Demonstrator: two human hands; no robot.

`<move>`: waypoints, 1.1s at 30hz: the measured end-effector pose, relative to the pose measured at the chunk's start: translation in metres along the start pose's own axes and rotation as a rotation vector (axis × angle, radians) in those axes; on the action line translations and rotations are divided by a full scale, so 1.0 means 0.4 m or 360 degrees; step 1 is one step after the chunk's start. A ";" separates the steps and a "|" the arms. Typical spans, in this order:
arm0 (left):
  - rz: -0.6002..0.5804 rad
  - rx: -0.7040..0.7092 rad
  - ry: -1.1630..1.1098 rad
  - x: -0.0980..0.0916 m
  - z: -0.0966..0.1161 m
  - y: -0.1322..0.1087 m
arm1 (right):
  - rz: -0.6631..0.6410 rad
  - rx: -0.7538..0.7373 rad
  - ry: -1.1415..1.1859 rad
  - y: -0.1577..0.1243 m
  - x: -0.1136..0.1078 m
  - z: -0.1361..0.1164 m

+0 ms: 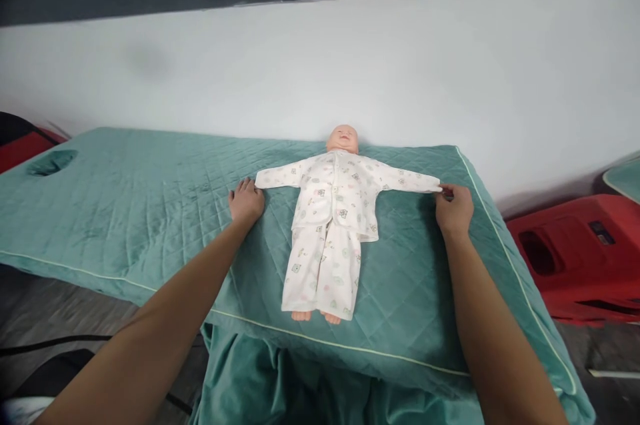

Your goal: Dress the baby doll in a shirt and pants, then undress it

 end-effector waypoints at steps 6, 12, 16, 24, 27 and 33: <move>0.0071 -0.0024 -0.0049 -0.029 0.001 -0.022 | 0.0171 -0.0068 0.0142 -0.058 -0.029 -0.038; 0.0226 0.0517 -0.0359 -0.081 0.078 -0.218 | -0.0517 -0.0474 0.0272 -0.273 0.033 -0.217; -0.0076 0.0936 -0.0432 -0.058 0.162 -0.387 | -0.0743 -0.0762 -0.0150 -0.395 0.053 -0.311; -0.0133 0.0700 -0.0435 -0.047 0.184 -0.392 | -0.0655 -0.0307 -0.0639 -0.382 0.088 -0.317; -0.0131 0.0676 -0.0350 -0.045 0.191 -0.378 | -0.0685 -0.0135 -0.0669 -0.381 0.099 -0.317; -0.0039 0.0621 -0.0436 -0.053 0.174 -0.380 | -0.0739 0.0029 -0.0448 -0.403 0.082 -0.302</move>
Point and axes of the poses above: each hand's wrist, its own y-axis towards the middle knuckle, its own x-axis out of the palm, z = x × y, the point moved 7 cm from there along y, towards the middle knuckle, and after that the axes turned 3 degrees about -z, right-handed, at the moved point
